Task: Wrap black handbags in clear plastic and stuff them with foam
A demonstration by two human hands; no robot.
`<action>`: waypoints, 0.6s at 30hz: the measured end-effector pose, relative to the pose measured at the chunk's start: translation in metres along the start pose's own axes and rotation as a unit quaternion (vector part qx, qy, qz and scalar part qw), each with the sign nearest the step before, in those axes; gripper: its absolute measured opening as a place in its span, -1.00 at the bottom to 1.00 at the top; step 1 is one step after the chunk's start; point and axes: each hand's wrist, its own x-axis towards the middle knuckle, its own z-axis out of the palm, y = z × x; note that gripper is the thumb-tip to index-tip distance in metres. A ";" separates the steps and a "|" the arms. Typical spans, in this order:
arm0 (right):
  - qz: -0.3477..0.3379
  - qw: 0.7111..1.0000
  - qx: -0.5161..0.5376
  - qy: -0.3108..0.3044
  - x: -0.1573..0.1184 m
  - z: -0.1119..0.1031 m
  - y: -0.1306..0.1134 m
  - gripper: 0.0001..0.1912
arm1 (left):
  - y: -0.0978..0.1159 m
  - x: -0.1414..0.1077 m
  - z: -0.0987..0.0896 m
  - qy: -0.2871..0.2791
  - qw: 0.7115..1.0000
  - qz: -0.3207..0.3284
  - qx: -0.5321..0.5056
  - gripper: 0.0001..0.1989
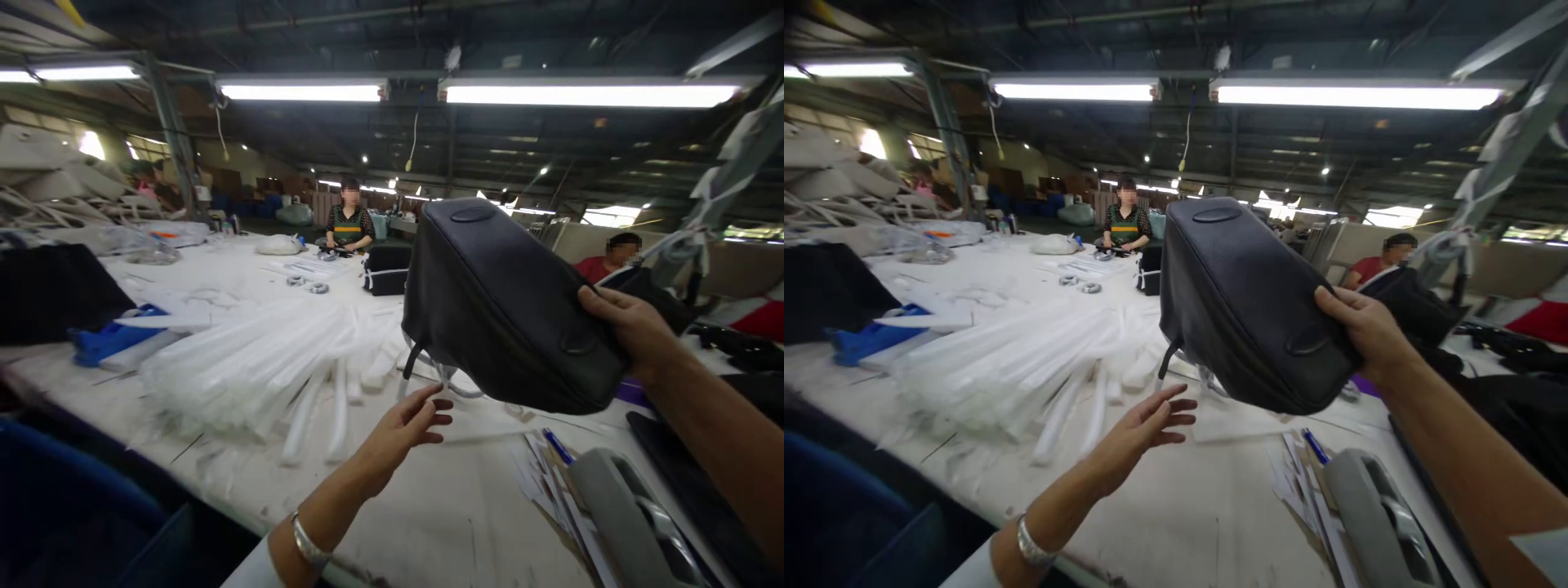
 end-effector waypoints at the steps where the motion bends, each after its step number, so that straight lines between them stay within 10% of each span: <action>1: -0.010 1.000 0.023 -0.009 -0.002 0.007 0.005 -0.72 | 0.004 0.001 0.002 -0.006 1.000 0.016 0.001 -0.42; 9: -0.108 0.968 0.224 0.019 -0.072 0.079 0.060 -0.56 | 0.047 0.018 0.025 0.037 0.969 0.237 0.065 -0.06; 14: 0.078 0.981 0.085 -0.158 -0.173 0.081 0.154 -0.48 | 0.049 0.002 -0.003 0.211 0.934 0.215 0.195 -0.17; 18: 0.142 0.871 -0.144 -0.449 -0.226 0.033 0.195 -0.69 | 0.026 -0.029 -0.040 0.059 0.944 0.071 0.316 -0.41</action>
